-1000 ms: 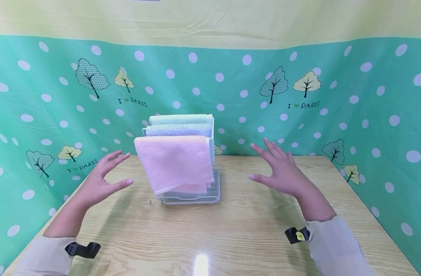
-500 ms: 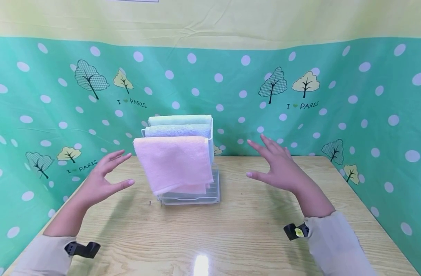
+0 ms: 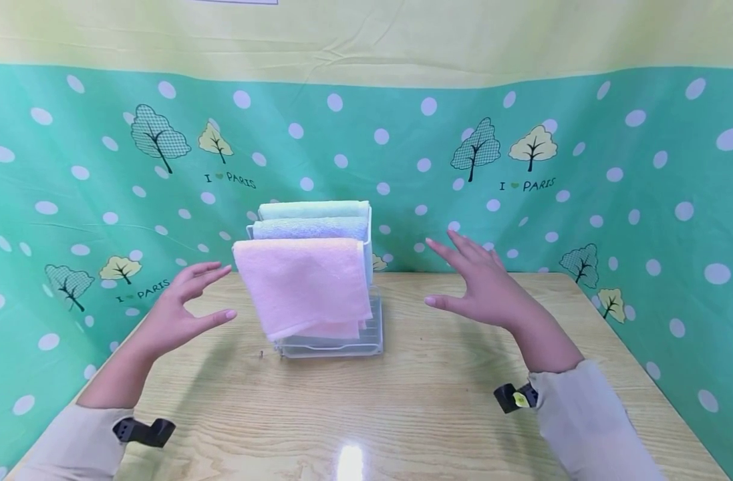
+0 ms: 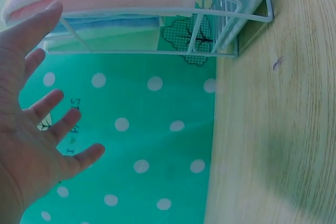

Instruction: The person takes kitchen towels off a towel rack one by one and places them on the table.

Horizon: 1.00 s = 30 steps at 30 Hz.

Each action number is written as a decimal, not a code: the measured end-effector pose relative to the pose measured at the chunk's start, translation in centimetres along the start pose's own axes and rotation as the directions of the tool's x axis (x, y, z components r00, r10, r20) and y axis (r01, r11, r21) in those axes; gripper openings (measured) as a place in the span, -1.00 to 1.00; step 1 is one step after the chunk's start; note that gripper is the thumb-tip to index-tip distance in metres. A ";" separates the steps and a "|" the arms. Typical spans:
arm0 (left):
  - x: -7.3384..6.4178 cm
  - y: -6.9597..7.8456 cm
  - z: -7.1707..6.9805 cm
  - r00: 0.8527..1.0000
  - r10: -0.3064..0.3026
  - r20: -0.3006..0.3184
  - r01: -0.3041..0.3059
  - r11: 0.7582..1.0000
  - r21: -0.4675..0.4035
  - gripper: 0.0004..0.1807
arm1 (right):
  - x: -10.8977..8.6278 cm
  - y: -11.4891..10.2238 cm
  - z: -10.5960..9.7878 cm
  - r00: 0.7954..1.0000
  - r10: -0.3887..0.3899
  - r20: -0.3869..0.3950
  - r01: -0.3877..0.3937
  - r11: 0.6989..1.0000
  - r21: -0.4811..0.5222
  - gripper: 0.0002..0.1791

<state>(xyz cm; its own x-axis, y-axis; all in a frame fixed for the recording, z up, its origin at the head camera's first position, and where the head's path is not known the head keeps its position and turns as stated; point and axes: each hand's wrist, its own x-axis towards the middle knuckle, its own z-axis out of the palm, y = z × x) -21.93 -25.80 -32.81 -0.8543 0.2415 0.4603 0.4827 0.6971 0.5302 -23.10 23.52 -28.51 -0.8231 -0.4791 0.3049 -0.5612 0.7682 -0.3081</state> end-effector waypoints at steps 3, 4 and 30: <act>0.1 0.0 0.0 1.000 0.003 -0.007 -0.003 1.000 -0.004 -0.22 | 0.1 -0.2 -0.2 1.000 -0.002 0.003 0.002 1.000 0.006 -0.02; 0.1 0.0 0.0 1.000 0.007 -0.010 -0.007 1.000 -0.005 -0.23 | 0.1 -0.3 -0.3 1.000 0.000 0.004 0.000 1.000 0.007 -0.02; 0.8 0.4 0.1 0.999 0.029 -0.033 -0.031 0.997 -0.068 -0.33 | 1.0 -2.1 -1.3 1.000 -0.029 -0.007 0.029 1.000 0.008 0.02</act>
<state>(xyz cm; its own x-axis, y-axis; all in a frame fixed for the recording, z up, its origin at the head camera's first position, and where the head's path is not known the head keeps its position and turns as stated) -22.46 -25.31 -32.30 -0.8331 0.2391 0.4988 0.5212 0.6414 0.5630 -22.63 22.00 -26.45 -0.8059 -0.4979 0.3204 -0.5855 0.7506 -0.3062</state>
